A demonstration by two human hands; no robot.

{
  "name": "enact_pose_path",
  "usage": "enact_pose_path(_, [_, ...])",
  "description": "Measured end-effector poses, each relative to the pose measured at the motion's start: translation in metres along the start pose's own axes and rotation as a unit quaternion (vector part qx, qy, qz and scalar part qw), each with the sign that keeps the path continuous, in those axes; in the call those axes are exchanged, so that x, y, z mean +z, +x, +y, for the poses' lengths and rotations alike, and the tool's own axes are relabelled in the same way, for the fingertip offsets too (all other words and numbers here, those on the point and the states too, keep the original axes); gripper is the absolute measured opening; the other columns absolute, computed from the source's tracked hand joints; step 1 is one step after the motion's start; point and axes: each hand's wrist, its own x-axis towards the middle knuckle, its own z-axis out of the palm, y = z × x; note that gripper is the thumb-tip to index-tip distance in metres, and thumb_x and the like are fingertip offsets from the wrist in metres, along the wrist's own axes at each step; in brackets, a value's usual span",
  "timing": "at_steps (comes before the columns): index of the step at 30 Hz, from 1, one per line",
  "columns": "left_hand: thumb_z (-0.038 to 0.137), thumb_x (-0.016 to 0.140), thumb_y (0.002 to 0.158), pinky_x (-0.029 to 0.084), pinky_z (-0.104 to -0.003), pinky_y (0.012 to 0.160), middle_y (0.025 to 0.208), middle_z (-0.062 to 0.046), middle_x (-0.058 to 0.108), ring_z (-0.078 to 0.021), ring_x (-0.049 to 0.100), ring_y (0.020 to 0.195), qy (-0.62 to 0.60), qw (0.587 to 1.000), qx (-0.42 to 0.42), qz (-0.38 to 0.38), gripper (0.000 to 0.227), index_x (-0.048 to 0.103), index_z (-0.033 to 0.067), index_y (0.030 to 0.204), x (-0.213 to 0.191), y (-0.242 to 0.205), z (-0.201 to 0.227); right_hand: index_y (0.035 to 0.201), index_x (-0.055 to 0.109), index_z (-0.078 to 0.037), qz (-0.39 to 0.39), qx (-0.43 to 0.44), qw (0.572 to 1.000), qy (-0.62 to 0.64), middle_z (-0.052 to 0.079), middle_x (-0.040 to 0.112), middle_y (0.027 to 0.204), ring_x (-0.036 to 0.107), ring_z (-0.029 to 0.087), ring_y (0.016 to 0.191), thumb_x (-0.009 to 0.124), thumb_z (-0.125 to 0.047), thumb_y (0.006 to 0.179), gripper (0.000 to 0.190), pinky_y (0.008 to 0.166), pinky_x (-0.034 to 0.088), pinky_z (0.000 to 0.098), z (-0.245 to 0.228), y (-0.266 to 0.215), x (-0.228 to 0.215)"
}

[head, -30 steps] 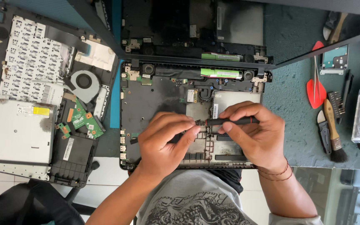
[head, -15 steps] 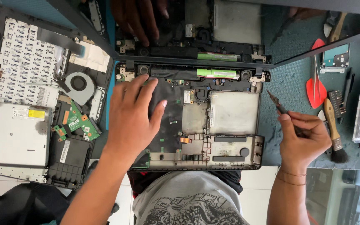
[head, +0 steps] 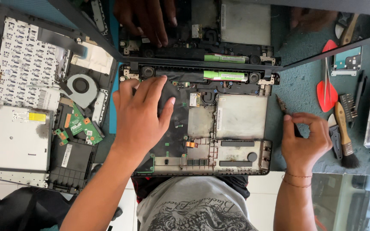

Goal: The person disassembles a laptop by removing the cooling fan, a small circuit board, and the hard drive using a screwdriver. They then place these components on the workbench.

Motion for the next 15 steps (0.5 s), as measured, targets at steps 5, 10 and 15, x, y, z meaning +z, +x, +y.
enact_pose_path(5, [0.03,0.067,0.088,0.036,-0.041,0.074,0.102,0.001,0.063,-0.0285,0.048,0.095,0.08,0.996,0.016,0.022,0.028,0.062,0.0112,0.109,-0.002,0.0,0.0,0.087,0.062,0.002,-0.021,-0.061,0.996,0.057,0.016,0.066,0.09,0.062,0.03,0.088,0.076,-0.001,0.095,0.017,0.08,0.047,0.0386,-0.042,0.034,0.0])
enact_pose_path(10, [0.038,0.069,0.084,0.036,-0.04,0.073,0.102,0.0,0.061,-0.0275,0.047,0.096,0.149,0.988,0.018,0.017,0.041,0.061,0.0104,0.114,-0.003,-0.001,0.006,0.097,0.069,0.0,-0.22,-0.133,0.952,0.167,0.009,0.067,0.078,0.06,0.018,0.068,0.069,-0.015,0.089,0.017,0.064,0.047,0.0305,-0.111,0.071,0.011])
enact_pose_path(15, [0.036,0.069,0.082,0.038,-0.043,0.074,0.11,-0.003,0.058,-0.0302,0.045,0.098,0.097,0.995,0.007,-0.019,0.045,0.057,0.0104,0.118,-0.005,-0.002,0.006,0.107,0.07,-0.011,-0.516,-0.012,0.847,0.125,0.002,0.066,0.06,0.063,0.018,0.053,0.064,-0.035,0.082,0.035,0.062,0.05,0.031,-0.15,0.06,0.033])
